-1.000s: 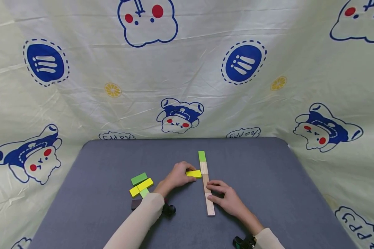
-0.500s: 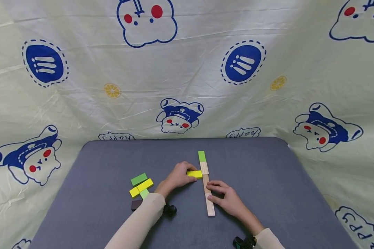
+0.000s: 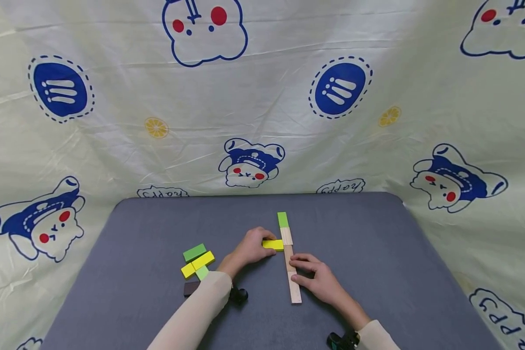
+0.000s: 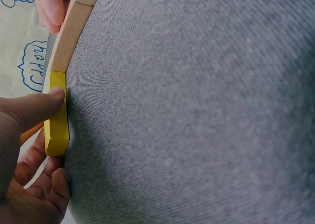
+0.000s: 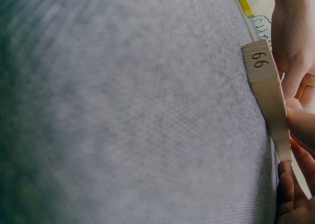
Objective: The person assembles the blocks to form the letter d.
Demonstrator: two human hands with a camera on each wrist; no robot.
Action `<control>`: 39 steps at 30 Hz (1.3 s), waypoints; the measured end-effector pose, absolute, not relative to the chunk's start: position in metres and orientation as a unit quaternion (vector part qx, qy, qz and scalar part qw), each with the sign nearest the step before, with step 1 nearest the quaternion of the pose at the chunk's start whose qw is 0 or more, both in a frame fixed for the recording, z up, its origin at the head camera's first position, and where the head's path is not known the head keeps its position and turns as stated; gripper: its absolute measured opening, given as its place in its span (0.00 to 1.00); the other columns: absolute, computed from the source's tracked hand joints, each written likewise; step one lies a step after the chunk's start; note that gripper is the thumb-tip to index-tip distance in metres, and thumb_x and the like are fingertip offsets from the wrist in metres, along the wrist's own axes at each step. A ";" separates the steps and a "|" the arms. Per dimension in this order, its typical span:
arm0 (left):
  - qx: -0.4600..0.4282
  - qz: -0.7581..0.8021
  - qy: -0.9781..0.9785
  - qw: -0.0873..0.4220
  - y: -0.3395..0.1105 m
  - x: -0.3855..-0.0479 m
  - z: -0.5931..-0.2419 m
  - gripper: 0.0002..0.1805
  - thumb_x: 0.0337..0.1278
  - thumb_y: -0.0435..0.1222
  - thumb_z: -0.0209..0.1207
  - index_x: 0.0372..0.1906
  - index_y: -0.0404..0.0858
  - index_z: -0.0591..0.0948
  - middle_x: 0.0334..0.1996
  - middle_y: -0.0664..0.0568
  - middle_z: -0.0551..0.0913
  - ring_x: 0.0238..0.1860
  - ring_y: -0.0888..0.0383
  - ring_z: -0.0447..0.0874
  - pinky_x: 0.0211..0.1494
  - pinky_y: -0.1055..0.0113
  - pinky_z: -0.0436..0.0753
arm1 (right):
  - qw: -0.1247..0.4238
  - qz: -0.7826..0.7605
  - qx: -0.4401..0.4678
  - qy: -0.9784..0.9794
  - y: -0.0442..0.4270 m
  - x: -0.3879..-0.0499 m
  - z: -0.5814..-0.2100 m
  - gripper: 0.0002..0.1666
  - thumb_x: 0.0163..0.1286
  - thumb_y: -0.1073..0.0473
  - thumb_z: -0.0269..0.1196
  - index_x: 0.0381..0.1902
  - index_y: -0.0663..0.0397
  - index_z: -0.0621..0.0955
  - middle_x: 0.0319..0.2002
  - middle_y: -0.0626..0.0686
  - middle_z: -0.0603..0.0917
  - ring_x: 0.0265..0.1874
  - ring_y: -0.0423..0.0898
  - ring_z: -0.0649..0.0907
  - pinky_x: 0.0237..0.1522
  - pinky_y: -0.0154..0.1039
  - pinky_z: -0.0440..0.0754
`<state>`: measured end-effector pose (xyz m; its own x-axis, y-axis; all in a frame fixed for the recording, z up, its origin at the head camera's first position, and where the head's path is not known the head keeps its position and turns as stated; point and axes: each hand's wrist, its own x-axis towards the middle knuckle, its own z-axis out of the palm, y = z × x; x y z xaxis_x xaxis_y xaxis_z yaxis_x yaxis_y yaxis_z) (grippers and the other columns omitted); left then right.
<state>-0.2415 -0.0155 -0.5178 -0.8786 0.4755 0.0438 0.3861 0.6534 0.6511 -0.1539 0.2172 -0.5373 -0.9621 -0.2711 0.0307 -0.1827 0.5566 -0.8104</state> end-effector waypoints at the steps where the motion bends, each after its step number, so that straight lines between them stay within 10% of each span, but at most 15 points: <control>1: 0.238 0.342 0.907 0.066 -0.015 -0.241 -0.517 0.16 0.58 0.37 0.72 0.51 0.39 0.88 0.48 0.47 0.85 0.48 0.54 0.80 0.55 0.59 0.81 | 0.048 -0.452 -0.130 0.881 0.218 -0.154 -0.537 0.22 0.65 0.55 0.73 0.57 0.50 0.87 0.61 0.47 0.83 0.64 0.51 0.80 0.60 0.44 0.79; 39: 0.216 0.348 0.908 0.090 -0.062 -0.218 -0.478 0.35 0.58 0.44 0.72 0.72 0.47 0.75 0.71 0.44 0.72 0.71 0.43 0.68 0.72 0.41 0.71 | 0.032 -0.442 -0.130 0.887 0.215 -0.154 -0.536 0.21 0.65 0.56 0.74 0.55 0.51 0.88 0.59 0.48 0.84 0.60 0.51 0.81 0.53 0.38 0.78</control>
